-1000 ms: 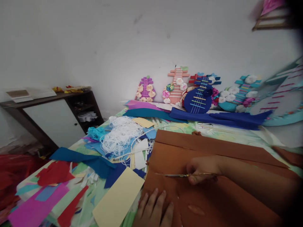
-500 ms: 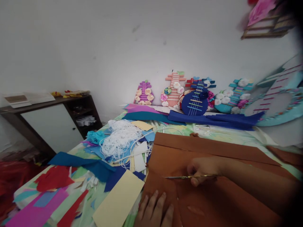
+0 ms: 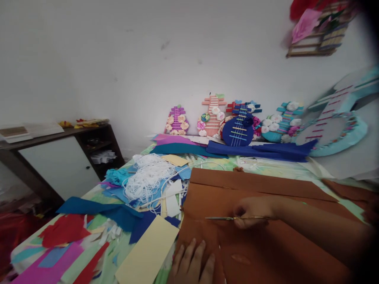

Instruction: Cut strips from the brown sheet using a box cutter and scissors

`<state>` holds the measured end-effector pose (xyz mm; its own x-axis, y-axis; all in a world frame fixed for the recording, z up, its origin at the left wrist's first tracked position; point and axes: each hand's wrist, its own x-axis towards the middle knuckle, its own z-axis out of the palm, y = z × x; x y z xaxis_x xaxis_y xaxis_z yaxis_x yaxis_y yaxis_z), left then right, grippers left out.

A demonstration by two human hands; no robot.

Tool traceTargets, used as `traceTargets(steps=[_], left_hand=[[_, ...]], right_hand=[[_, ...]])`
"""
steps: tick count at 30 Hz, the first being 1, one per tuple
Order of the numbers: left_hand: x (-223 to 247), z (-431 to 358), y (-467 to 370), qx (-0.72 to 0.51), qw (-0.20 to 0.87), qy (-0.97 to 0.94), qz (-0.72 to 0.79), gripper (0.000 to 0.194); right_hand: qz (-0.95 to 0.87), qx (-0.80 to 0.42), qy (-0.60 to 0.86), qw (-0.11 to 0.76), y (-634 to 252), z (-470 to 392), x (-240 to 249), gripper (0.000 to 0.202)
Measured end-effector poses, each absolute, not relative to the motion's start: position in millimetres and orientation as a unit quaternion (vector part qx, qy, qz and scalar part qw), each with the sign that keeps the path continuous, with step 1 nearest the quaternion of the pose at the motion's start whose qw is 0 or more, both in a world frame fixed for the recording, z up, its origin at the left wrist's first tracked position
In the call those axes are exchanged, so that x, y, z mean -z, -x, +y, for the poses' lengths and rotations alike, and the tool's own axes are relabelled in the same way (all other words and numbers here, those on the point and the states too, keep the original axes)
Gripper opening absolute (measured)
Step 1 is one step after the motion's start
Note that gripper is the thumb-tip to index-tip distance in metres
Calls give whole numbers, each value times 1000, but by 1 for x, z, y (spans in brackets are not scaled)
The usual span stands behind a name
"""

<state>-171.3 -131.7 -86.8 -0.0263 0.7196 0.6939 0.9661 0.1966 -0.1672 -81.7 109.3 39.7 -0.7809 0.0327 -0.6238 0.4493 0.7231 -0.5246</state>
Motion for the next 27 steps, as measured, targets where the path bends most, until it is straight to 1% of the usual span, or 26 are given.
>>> traceTargets(steps=[6, 12, 18, 27], left_hand=[[86, -132, 180, 167, 373, 639, -652, 18], [88, -131, 177, 180, 347, 619, -681, 17], [85, -132, 183, 184, 371, 655, -632, 17], [80, -132, 183, 195, 370, 653, -632, 20]], right_hand=[[875, 336, -125, 325, 85, 104, -51, 49], [871, 324, -102, 355, 96, 98, -53, 52], [870, 339, -93, 347, 104, 87, -58, 52], [871, 337, -127, 334, 110, 86, -48, 50]])
